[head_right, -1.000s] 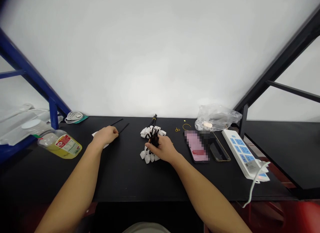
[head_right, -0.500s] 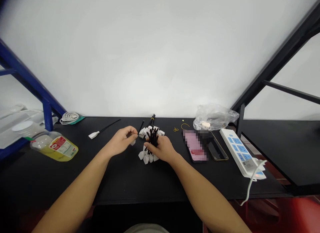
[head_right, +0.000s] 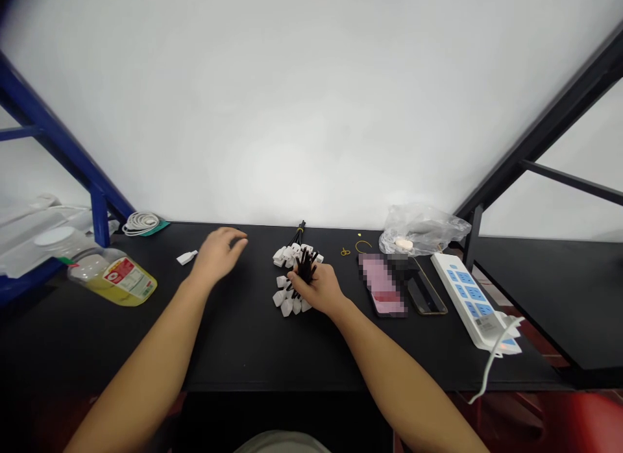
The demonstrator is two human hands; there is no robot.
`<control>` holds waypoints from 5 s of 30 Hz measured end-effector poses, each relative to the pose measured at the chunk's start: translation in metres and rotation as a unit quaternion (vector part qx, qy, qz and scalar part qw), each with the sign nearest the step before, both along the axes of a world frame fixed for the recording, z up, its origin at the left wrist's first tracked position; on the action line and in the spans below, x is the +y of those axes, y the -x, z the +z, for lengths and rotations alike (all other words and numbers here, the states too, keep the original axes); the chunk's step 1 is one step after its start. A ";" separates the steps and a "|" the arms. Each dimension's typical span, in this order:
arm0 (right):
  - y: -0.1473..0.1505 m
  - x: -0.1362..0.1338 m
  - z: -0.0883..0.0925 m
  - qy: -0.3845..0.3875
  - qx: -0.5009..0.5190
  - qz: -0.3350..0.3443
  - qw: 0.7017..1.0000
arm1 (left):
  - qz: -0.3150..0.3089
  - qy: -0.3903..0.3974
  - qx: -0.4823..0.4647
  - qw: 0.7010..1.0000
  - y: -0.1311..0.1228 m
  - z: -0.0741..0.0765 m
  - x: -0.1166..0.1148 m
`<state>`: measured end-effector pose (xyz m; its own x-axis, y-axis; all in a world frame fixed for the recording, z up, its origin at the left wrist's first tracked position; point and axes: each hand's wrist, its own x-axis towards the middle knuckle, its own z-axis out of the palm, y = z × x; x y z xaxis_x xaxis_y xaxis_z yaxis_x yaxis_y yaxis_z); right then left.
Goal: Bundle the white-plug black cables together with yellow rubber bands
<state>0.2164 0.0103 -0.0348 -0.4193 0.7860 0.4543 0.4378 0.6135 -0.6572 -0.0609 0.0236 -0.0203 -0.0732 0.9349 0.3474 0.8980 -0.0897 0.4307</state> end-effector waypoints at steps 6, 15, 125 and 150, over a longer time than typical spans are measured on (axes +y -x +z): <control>0.000 0.000 0.001 0.004 -0.004 0.003 1.000 | 0.222 0.183 0.071 0.955 0.070 -0.027 0.017; 0.001 0.002 0.002 0.010 -0.003 -0.003 1.000 | -0.056 -0.008 -0.182 0.982 -0.001 -0.007 0.006; -0.011 0.001 0.025 0.259 0.274 0.156 0.913 | -0.173 0.057 -0.438 0.880 -0.115 -0.012 -0.044; -0.015 0.004 0.015 0.342 0.378 0.218 0.832 | -0.156 -0.004 -0.314 0.937 -0.113 -0.013 -0.049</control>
<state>0.2313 0.0145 -0.0201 -0.5295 0.8176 0.2263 -0.4249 -0.0248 -0.9049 0.0519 -0.0254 -0.0336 0.0114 0.9420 0.3354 0.3979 -0.3120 0.8628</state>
